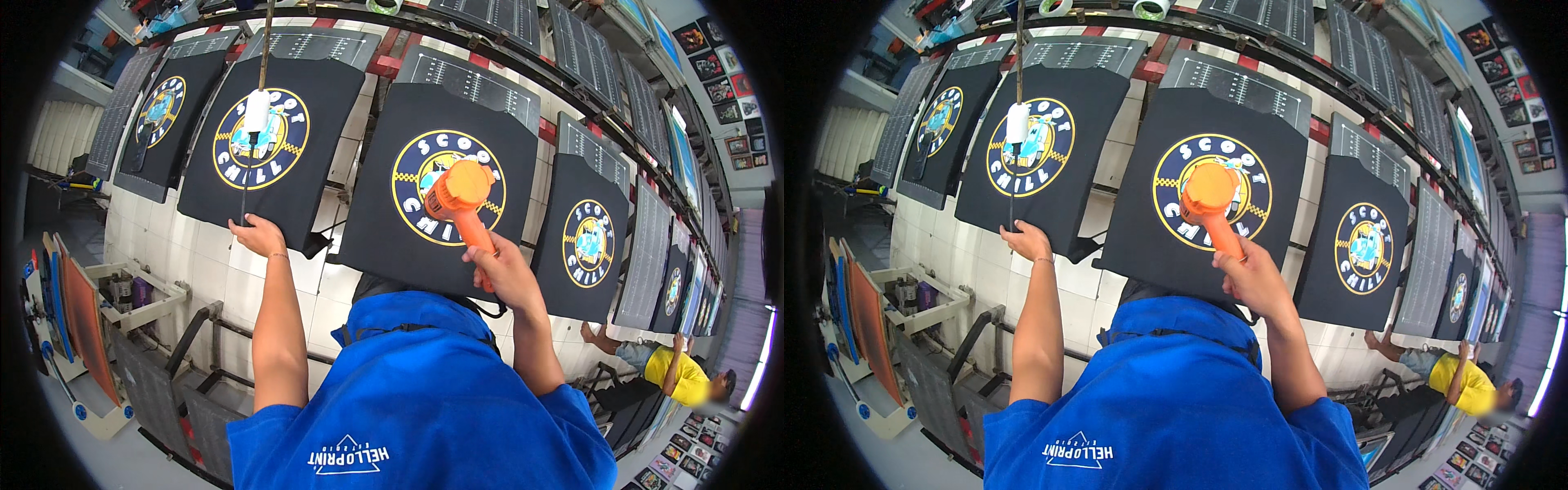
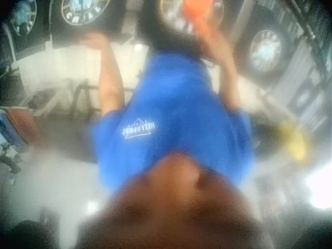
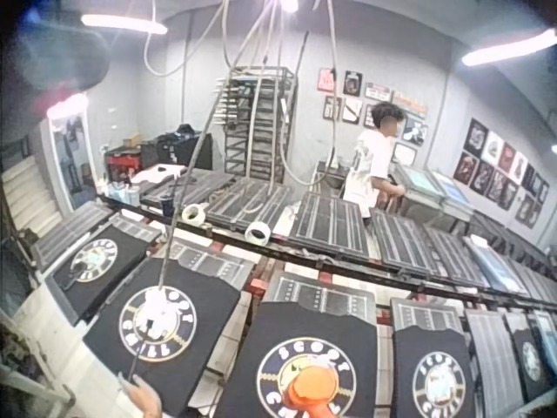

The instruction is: The person uses a heat gun to dry the ink on several t-shirts mounted on a screen printing rack, moving the nozzle across the graphic area of each shirt one by one.

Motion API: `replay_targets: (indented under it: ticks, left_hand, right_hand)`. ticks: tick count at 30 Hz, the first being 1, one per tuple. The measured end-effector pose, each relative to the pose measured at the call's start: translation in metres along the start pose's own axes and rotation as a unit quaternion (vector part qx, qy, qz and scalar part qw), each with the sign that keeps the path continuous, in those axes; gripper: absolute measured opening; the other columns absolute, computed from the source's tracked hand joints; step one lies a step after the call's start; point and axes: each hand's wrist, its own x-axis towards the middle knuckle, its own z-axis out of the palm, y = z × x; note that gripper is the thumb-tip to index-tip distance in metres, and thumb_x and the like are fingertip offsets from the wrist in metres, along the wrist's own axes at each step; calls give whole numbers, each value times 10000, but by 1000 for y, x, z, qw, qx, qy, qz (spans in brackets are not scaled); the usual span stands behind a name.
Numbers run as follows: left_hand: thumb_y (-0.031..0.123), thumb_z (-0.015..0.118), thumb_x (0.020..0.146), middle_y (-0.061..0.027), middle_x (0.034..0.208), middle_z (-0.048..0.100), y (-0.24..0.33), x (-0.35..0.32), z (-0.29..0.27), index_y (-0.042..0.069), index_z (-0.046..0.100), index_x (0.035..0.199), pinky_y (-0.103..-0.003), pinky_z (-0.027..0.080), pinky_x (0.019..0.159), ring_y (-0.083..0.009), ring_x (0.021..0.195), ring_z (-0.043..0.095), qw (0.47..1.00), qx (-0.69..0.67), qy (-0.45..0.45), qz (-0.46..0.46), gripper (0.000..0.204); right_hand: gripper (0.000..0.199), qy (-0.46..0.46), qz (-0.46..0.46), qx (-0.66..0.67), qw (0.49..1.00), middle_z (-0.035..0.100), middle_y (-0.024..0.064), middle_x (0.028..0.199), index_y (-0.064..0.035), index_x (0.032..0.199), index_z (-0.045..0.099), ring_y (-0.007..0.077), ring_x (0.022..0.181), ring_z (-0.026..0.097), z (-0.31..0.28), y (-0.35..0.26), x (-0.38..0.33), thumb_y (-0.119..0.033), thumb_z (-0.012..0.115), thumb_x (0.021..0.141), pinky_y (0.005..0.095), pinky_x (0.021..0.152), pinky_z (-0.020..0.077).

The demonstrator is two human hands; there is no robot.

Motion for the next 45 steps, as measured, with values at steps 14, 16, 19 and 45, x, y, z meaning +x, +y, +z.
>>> replay_targets:
  ticks: [14, 16, 19, 45]
  left_hand:
    - [237, 438, 990, -297, 1313, 497, -6, 6, -2, 8, 373, 1433, -491, 372, 1044, -438, 1206, 489, 1000, 8, 7, 11, 503]
    - [217, 428, 991, -313, 1340, 488, -1, 3, -10, -30, 386, 1415, -489, 366, 1052, -446, 1224, 484, 1000, -7, -18, 2, 493]
    - [196, 414, 998, -302, 1379, 469, -7, -4, -14, -23, 359, 1449, -481, 351, 1072, -447, 1263, 454, 999, -20, -30, 9, 504]
    - [324, 434, 989, -331, 1254, 533, 19, -61, -5, -103, 397, 1329, -499, 422, 1006, -462, 1157, 540, 992, 10, 28, -125, 548]
  right_hand:
    - [349, -53, 37, -20, 998, 613, 14, 837, 30, 1213, 554, 52, 550, 535, 31, -10, -5, -191, 602, 947, 204, 470, 412]
    - [346, -35, 45, -21, 998, 603, 11, 804, 31, 1196, 560, 51, 540, 532, 31, -11, -12, -201, 608, 944, 204, 451, 399]
    - [303, -23, 42, -19, 999, 612, 18, 810, 29, 1135, 571, 50, 529, 533, 32, -14, -22, -206, 606, 945, 203, 446, 399]
    - [318, -107, 24, -72, 991, 612, 5, 827, 17, 1163, 576, 51, 566, 531, -19, -13, -9, -212, 596, 944, 206, 462, 396]
